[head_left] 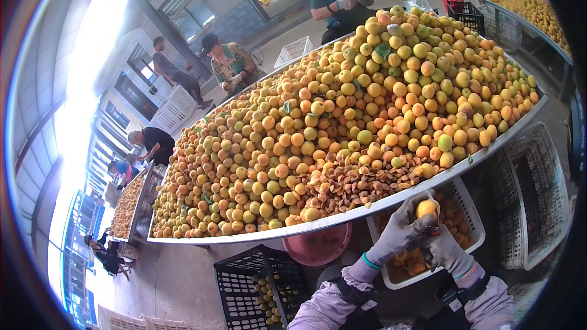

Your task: Use a knife to remove pits from apricots and place the fruit halves into a basket.

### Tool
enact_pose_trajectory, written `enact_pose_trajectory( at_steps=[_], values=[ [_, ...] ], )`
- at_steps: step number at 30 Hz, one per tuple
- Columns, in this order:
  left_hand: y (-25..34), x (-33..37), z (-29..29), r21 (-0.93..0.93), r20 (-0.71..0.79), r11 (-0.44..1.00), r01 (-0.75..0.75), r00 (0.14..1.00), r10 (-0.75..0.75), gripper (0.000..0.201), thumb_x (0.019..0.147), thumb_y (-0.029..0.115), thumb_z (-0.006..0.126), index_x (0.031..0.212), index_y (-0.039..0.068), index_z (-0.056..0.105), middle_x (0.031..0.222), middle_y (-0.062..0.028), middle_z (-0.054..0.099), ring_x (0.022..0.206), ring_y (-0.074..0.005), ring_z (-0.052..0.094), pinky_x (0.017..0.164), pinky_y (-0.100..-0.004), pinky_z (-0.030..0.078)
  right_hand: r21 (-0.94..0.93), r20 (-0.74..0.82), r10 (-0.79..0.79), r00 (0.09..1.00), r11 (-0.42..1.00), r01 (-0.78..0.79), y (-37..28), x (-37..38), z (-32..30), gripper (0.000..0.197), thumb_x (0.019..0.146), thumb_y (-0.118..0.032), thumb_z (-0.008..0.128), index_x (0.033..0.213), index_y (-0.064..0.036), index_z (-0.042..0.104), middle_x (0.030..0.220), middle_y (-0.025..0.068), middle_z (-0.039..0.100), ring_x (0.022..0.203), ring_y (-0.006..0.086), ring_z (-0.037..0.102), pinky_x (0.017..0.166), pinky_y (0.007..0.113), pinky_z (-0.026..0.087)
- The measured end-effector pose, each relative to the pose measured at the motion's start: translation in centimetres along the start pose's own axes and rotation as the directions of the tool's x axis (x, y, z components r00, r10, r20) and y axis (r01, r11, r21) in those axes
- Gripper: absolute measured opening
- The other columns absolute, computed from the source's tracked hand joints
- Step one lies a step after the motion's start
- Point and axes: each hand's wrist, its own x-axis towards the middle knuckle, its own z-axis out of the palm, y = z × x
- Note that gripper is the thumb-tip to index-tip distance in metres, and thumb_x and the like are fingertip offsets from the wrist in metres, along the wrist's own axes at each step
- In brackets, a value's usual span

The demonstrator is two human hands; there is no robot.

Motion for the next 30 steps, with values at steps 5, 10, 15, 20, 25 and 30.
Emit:
enact_pose_trajectory(
  at_steps=[5, 10, 15, 20, 25, 30],
  values=[
    [-1.6, 0.1, 0.6, -0.091, -0.086, 0.990, 0.111, 0.989, -0.119, 0.051, 0.090, 0.029, 0.056, 0.129, 0.001, 0.037, 0.106, -0.0039, 0.053, 0.089, -0.0085, 0.052, 0.082, -0.0238, 0.045, 0.782, -0.120, 0.480, 0.869, 0.585, -0.215, -0.2, -0.2, 3.0, 0.012, 0.089, -0.017, 0.049, 0.093, -0.0062, 0.051, 0.067, 0.0007, 0.053, 0.045, 0.0107, 0.052, 0.041, 0.023, 0.041],
    [-0.6, 0.0, 0.7, -0.037, -0.103, 0.999, 0.038, 0.994, -0.041, 0.049, 0.090, 0.024, 0.058, 0.128, 0.001, 0.039, 0.111, -0.0037, 0.050, 0.091, -0.0084, 0.052, 0.083, -0.0237, 0.046, 0.631, 0.163, 0.444, 0.881, 0.640, -0.438, -1.6, -0.7, 0.0, 0.014, 0.088, -0.019, 0.049, 0.093, -0.0070, 0.051, 0.061, 0.0002, 0.051, 0.053, 0.0114, 0.056, 0.044, 0.023, 0.042],
    [-0.4, 0.2, 0.9, 0.026, -0.105, 1.000, 0.012, 0.994, -0.009, 0.049, 0.088, 0.023, 0.059, 0.126, 0.001, 0.039, 0.108, -0.0053, 0.053, 0.089, -0.0090, 0.055, 0.076, -0.0240, 0.050, 0.126, 0.022, 0.152, 0.988, 0.980, -0.154, 1.0, -0.9, 1.0, 0.012, 0.081, -0.017, 0.055, 0.089, -0.0079, 0.054, 0.058, 0.0012, 0.051, 0.052, 0.0133, 0.056, 0.043, 0.025, 0.042],
    [-2.2, 0.5, 0.6, -0.113, -0.199, 0.977, 0.180, 0.959, -0.200, 0.048, 0.088, 0.036, 0.058, 0.119, 0.003, 0.043, 0.104, -0.0069, 0.057, 0.078, -0.0115, 0.060, 0.067, -0.0239, 0.051, 0.452, -0.071, 0.348, 0.935, 0.847, -0.280, 1.2, -0.7, 3.4, 0.009, 0.082, -0.017, 0.056, 0.087, -0.0086, 0.057, 0.057, -0.0004, 0.050, 0.047, 0.0127, 0.052, 0.039, 0.025, 0.039],
    [-2.4, 0.4, -0.7, -0.114, -0.193, 0.979, 0.171, 0.963, -0.190, 0.046, 0.089, 0.036, 0.056, 0.120, 0.005, 0.043, 0.107, -0.0080, 0.055, 0.085, -0.0121, 0.057, 0.067, -0.0261, 0.053, 0.627, 0.144, 0.506, 0.851, 0.618, -0.474, -2.4, -0.6, 1.9, 0.015, 0.088, -0.021, 0.052, 0.087, -0.0069, 0.057, 0.064, -0.0022, 0.052, 0.053, 0.0109, 0.053, 0.042, 0.024, 0.039],
    [-2.2, 0.4, -0.9, 0.098, -0.176, 0.987, 0.125, 0.979, -0.106, 0.047, 0.090, 0.036, 0.054, 0.121, 0.004, 0.043, 0.111, -0.0076, 0.055, 0.092, -0.0129, 0.056, 0.072, -0.0257, 0.052, 0.593, 0.128, 0.516, 0.847, 0.645, -0.482, -1.7, -0.7, 2.1, 0.013, 0.086, -0.017, 0.053, 0.092, -0.0066, 0.055, 0.063, 0.0000, 0.054, 0.049, 0.0119, 0.053, 0.041, 0.025, 0.040]
  ],
)
